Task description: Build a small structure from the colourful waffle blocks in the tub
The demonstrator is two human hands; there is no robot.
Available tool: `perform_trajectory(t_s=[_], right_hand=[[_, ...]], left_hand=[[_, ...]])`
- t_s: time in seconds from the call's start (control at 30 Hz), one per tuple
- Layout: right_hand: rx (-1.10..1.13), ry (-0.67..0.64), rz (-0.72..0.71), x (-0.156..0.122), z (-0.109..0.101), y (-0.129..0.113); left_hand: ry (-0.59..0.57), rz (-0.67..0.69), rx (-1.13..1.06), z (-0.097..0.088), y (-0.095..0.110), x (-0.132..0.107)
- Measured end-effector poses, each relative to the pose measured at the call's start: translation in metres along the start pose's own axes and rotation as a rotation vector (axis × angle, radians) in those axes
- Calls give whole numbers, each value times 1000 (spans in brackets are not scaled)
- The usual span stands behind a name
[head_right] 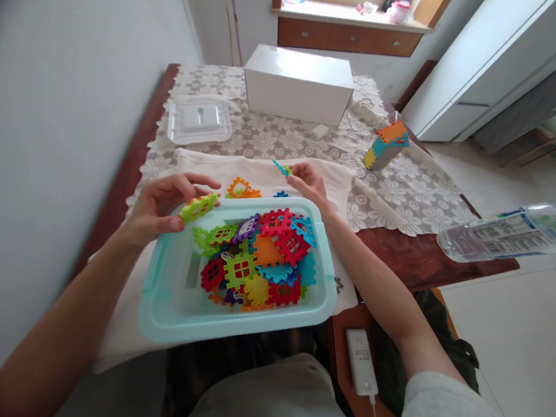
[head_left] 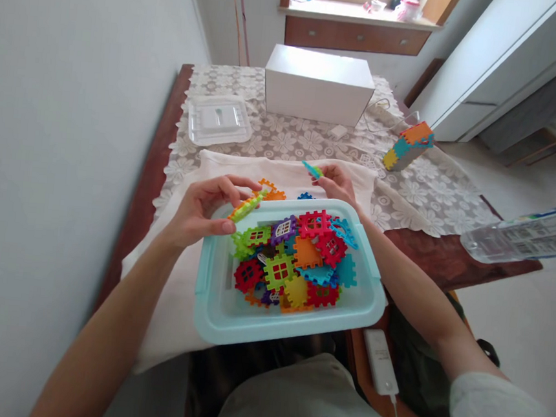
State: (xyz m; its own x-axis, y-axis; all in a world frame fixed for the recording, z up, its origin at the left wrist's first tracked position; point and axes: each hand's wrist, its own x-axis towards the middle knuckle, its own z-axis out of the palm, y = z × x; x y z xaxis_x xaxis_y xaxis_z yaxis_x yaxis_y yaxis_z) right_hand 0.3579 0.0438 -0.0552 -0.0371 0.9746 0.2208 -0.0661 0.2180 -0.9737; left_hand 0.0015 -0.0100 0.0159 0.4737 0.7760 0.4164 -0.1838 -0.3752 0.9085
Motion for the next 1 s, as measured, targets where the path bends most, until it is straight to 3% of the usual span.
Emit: perform_trajectory(t_s=[0.1,0.2,0.37,0.43,0.5,0.57,0.63,0.73,0.83,1.0], right_hand=[[273,-37,-2,-4,0,-22],[361,-183,-42,-15,-6,-46],[295,-626,-104,-25,-14,-53],[276,-591,-74,-24,-12,-43],[212,-403,-45,-22,-6,-31],[22,-280,-56,-21,-2,-21],[-248,-341,-112,-21,-2,-16],[-572,-581,-197,-24,-5,-11],[-689,-675,-238,-24,-5,-6],[-664,-626,-286,-24,0,-3]], left_hand=[[7,-15,32,2,5,-3],[52,-53,8,10,4,-6],[370,-112,-161,28,-25,-9],[458,-127,-45,29,-37,-7],[439,-135,130,24,-46,-5],[318,-184,214,16,-52,-5],[127,-228,282,9,-59,-5],[-89,-218,409,1,-70,-8],[-122,-181,517,1,-76,-5],[-174,-133,680,12,-60,2]])
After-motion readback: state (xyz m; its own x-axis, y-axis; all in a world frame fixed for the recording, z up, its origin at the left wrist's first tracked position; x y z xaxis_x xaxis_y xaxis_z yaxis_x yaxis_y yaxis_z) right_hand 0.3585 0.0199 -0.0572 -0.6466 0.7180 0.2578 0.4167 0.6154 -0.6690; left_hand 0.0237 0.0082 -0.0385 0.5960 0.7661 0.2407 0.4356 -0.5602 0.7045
